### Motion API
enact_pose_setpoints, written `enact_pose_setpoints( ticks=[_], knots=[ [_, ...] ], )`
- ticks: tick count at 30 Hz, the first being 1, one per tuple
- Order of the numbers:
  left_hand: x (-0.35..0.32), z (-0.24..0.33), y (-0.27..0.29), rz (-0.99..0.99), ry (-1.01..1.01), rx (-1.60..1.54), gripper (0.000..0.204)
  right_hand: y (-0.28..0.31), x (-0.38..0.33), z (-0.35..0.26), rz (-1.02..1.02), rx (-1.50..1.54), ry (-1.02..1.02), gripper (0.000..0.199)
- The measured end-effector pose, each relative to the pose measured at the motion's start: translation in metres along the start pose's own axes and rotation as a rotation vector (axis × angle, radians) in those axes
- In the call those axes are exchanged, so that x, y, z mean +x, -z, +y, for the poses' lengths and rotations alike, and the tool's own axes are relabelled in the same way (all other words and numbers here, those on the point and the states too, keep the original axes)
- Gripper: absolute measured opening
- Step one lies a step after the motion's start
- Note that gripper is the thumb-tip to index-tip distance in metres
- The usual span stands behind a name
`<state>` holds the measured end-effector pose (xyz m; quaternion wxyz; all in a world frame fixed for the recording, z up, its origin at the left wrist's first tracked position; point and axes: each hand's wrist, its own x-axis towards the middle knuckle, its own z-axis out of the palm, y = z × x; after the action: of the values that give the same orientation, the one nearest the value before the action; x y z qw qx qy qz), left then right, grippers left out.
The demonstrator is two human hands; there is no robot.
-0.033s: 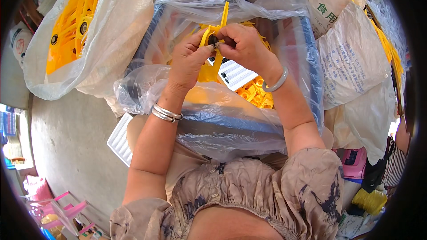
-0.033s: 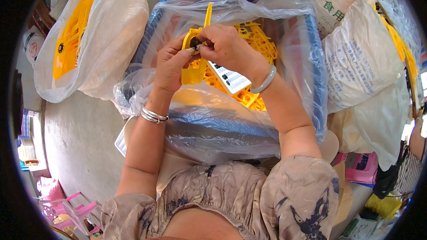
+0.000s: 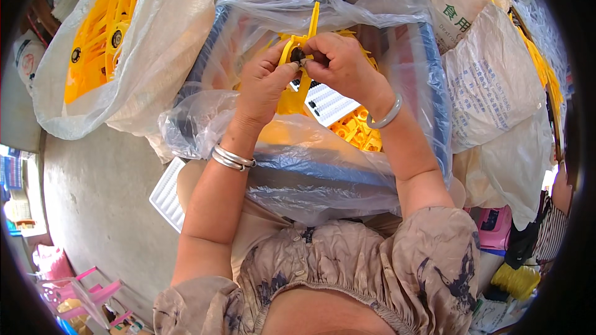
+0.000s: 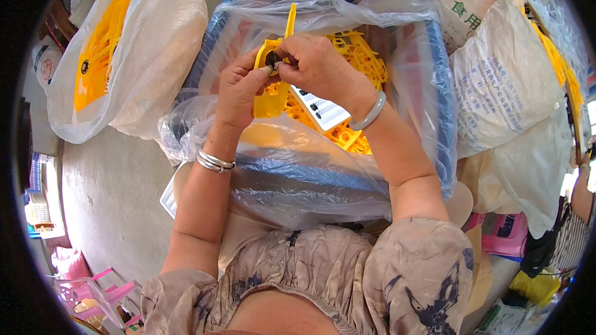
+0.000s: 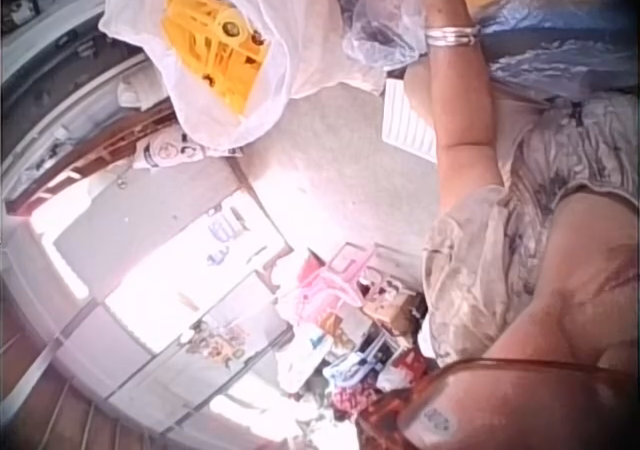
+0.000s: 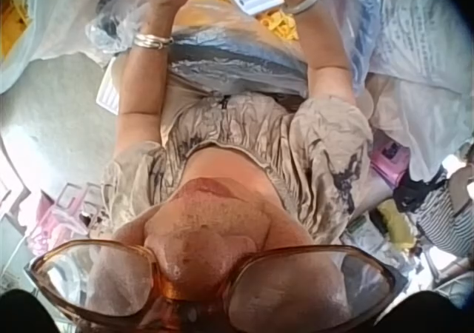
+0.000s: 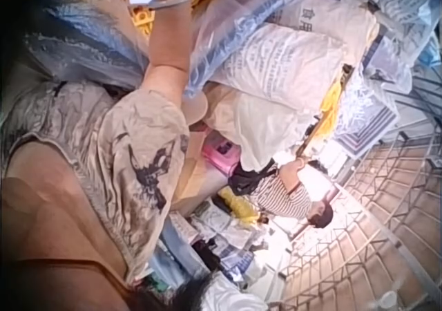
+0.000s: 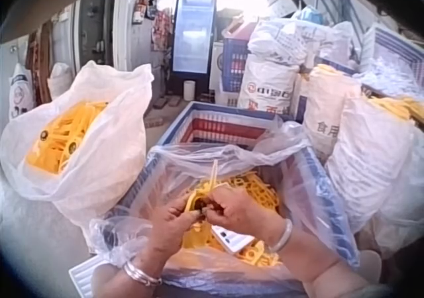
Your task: Assembling small black components into yellow plastic housings at a factory workspace.
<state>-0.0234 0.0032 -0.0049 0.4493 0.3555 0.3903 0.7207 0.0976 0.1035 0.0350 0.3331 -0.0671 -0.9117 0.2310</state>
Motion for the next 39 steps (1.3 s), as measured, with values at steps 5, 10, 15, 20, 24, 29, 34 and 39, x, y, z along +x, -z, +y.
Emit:
enact_pose_setpoints(
  ticks=[5,10,15,20,24,29,34,39],
  knots=[
    [-0.004,0.003,-0.007,0.015,-0.114,0.196,0.032,-0.001,0.000,-0.005,-0.029,-0.152,0.036,0.015],
    [-0.003,-0.002,-0.005,0.070,-0.166,0.300,0.026,-0.007,-0.001,-0.004,-0.033,-0.219,0.066,0.014],
    [-0.004,-0.005,-0.002,0.076,-0.179,0.322,0.026,-0.012,-0.003,-0.006,0.002,-0.245,0.083,0.019],
    [-0.006,-0.004,-0.003,0.065,-0.181,0.365,0.027,-0.010,-0.002,-0.007,-0.036,-0.305,0.096,0.016],
    [-0.005,0.004,-0.006,0.083,-0.084,0.076,0.027,-0.003,-0.002,-0.010,0.070,-0.205,0.094,0.016],
    [0.001,0.010,0.001,0.039,-0.023,-0.360,0.026,-0.003,0.004,-0.016,0.118,0.472,-0.307,0.022],
    [0.001,0.011,0.005,-0.074,0.015,-0.251,0.022,-0.003,0.000,-0.016,0.101,0.608,-0.359,0.022],
    [-0.003,0.007,0.004,-0.025,-0.040,-0.028,0.020,-0.008,-0.002,-0.014,0.117,0.549,-0.383,0.017]
  ],
)
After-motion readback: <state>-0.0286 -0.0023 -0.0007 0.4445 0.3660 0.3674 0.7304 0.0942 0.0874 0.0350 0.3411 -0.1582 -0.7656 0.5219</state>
